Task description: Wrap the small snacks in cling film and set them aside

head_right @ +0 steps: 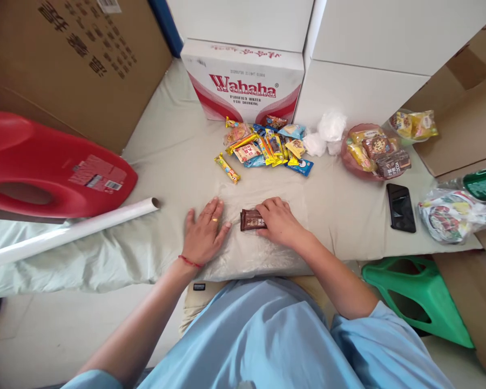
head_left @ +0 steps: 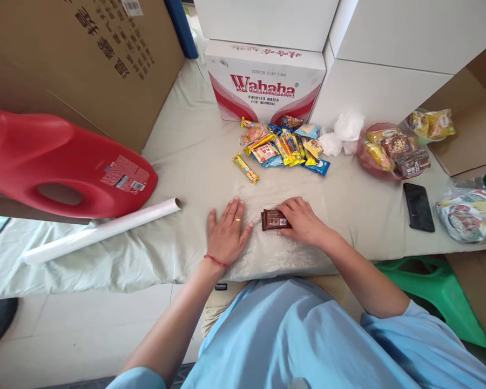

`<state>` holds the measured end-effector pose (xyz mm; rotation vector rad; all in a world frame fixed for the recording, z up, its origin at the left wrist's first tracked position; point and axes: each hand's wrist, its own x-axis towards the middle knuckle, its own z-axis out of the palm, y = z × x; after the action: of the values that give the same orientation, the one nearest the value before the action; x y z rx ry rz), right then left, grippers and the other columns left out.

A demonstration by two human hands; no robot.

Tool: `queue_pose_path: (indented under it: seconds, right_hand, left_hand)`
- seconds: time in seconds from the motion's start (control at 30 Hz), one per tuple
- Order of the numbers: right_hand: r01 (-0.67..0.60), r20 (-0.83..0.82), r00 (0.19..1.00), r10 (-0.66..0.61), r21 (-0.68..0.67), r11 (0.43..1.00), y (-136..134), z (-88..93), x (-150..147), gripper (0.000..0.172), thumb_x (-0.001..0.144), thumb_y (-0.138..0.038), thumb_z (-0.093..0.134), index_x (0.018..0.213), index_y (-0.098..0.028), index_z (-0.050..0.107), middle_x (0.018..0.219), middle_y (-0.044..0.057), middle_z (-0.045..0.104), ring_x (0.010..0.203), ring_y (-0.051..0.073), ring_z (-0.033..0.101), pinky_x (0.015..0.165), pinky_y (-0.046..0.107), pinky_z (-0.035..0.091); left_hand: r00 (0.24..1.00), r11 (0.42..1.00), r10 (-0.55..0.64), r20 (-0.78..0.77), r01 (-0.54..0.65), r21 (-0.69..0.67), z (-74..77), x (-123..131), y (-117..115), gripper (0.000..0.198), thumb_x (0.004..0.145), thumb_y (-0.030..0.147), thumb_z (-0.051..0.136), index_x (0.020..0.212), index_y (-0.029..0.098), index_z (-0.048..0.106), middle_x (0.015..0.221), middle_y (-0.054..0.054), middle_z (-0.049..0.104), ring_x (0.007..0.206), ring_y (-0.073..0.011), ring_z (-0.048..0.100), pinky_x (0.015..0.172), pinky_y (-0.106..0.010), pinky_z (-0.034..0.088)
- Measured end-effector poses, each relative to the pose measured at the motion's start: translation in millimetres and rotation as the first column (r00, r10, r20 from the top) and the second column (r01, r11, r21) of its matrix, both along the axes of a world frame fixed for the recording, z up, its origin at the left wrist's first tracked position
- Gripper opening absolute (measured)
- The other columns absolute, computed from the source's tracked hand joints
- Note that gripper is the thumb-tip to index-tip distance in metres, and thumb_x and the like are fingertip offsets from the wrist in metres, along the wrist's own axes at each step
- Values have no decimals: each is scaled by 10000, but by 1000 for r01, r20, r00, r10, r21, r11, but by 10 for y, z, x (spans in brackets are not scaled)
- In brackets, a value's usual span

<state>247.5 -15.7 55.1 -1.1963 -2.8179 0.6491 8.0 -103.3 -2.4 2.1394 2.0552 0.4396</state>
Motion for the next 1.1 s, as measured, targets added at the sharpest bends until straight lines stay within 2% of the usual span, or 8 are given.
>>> queue_pose_path:
  seconds: [0.1, 0.23, 0.37, 0.5, 0.63, 0.77, 0.87, 1.1]
  right_hand:
    - [-63, -243, 968, 64, 15, 998, -121, 29, 259, 572, 928, -401, 716, 1427, -197, 524, 1408, 161, 536, 1302, 321, 451, 1111, 519, 426]
    - [-146, -381, 913, 142, 18, 989, -461, -7, 662, 686, 915, -508, 725, 1484, -234, 455, 1445, 167, 504, 1322, 319, 455, 1104, 525, 461]
    - [-78, -315, 946, 76, 8, 997, -826, -263, 859, 576, 955, -419, 685, 1469, -242, 492, 1416, 169, 548, 1303, 328, 486, 1077, 577, 486]
    - [37, -329, 943, -47, -36, 999, -868, -384, 850, 243, 1024, -261, 531, 1223, -263, 670, 1276, 132, 649, 1171, 283, 575, 993, 537, 539]
    - [18, -350, 936, -46, -83, 996, -553, -137, 788, 248, 1034, -277, 482, 1091, -269, 723, 1207, 122, 686, 1091, 251, 621, 941, 470, 550]
    - [-37, -317, 948, 15, -66, 997, -96, 163, 717, 295, 1049, -310, 452, 1114, -239, 732, 1215, 116, 675, 1074, 210, 651, 917, 353, 536]
    - [-13, -211, 977, 5, -36, 999, 237, 200, 654, 288, 1031, -294, 477, 1114, -198, 736, 1114, 104, 701, 984, 203, 671, 863, 315, 518]
    - [206, 221, 952, -214, 60, 977, 668, 82, 548, 382, 943, -171, 535, 1300, -164, 670, 1125, 123, 730, 1016, 265, 661, 810, 332, 485]
  left_hand:
    - [997, 991, -28, 68, 19, 131, -36, -146, -74, 530, 1035, 354, 438, 1551, 237, 473, 1685, -134, 345, 1555, -306, 344, 1237, -582, 285]
    - [975, 946, -215, 57, 193, 259, -7, -372, -255, 615, 940, 134, 492, 1521, 334, 508, 1632, -51, 459, 1598, -271, 246, 1279, -560, 219]
    - [888, 901, -434, 149, 429, 66, 86, -575, -382, 765, 811, 46, 433, 1515, 333, 512, 1442, -25, 662, 1464, -220, 491, 1295, -529, 212]
    - [862, 880, -433, 262, 467, -83, 164, -652, -354, 654, 851, 237, 507, 1504, 281, 520, 1494, -71, 614, 1429, -262, 525, 1275, -528, 266]
    - [919, 943, -304, 251, 327, -55, 164, -530, -220, 439, 918, 492, 593, 1279, 252, 662, 1314, -105, 712, 1274, -287, 621, 1168, -512, 399]
    - [936, 989, -144, 322, 150, 9, 101, -359, -73, 307, 989, 458, 501, 906, 234, 694, 988, -85, 745, 1013, -249, 668, 972, -444, 495]
    - [900, 995, 42, 433, -77, 64, 25, -298, 3, 295, 985, 436, 496, 845, 231, 656, 886, -66, 706, 937, -234, 645, 914, -410, 509]
    - [791, 808, 445, 421, -557, 192, 40, -285, -4, 349, 889, 386, 625, 1152, 156, 625, 1153, -164, 615, 1178, -330, 552, 1052, -523, 448]
